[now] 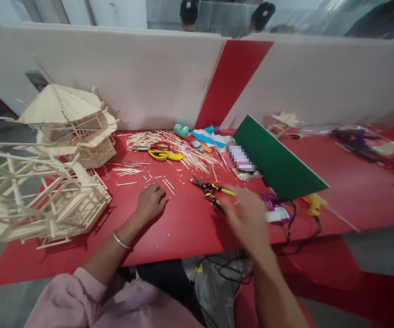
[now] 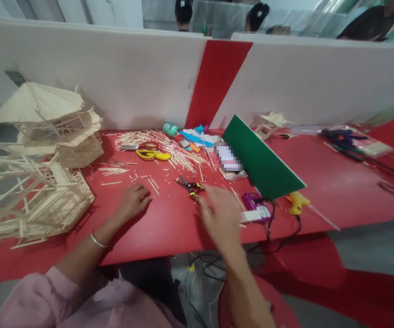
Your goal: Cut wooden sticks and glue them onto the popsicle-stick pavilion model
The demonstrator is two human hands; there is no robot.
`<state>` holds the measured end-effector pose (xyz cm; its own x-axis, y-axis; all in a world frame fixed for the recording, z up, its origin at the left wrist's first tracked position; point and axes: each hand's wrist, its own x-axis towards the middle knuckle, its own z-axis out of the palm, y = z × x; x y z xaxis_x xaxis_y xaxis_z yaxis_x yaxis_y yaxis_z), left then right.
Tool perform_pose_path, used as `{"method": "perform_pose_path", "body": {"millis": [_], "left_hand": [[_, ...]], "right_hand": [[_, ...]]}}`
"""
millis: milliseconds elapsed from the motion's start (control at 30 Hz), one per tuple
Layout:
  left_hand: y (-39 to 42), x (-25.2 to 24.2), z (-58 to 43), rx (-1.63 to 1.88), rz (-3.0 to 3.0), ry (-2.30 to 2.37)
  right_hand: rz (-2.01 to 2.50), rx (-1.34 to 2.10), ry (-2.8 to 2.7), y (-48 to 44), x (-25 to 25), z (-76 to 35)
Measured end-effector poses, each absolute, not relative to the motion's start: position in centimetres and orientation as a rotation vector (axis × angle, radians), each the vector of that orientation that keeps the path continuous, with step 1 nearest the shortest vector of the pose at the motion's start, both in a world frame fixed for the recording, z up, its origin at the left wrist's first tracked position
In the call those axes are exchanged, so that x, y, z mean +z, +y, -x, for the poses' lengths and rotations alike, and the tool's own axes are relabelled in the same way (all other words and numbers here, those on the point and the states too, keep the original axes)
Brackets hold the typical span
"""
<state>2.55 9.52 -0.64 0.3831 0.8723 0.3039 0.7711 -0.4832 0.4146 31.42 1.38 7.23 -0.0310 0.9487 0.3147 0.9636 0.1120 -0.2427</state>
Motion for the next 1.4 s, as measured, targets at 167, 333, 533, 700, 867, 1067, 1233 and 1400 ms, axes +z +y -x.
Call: {"method": "perform_pose_path", "body": {"millis": [167,333,533,700,867,1067,1233,1400], "left_hand": [[11.1,-0.6,-4.2,0.727,-2.578,1.322],[13.0,-0.9,-4.4,0.649,-2.604,1.268],[14.1,-1.5,-3.6,0.745,-2.532,1.429],[15.2,-1.8,-0.8,1.273,-2.167,1.687],[15.1,-1.8,2.7,1.440,-1.992,1.684],[14.7,-1.7,1.9,1.365,-2.106,1.580],[14.2,-1.3,0.9,1.264,-2.202,1.509],[13.8,-1.3,0.8,1.328,-2.217,1.503]], "right_hand": [[2.432,0.031,-2.061,5.2,4.1,-28.1],[2.434,0.036,-1.969,5.6,3.5,-28.1],[2.295,0.222,-1.787,4.1,3.7,-24.9],[2.078,0.277,-1.966,3.0,3.0,-20.2],[1.863,0.414,-2.234,3.6,3.6,-19.8],[2.395,0.168,-1.721,12.6,5.8,-27.6],[2.601,0.252,-1.584,16.9,4.8,-29.0],[2.441,0.213,-1.597,17.1,4.8,-28.7]]}}
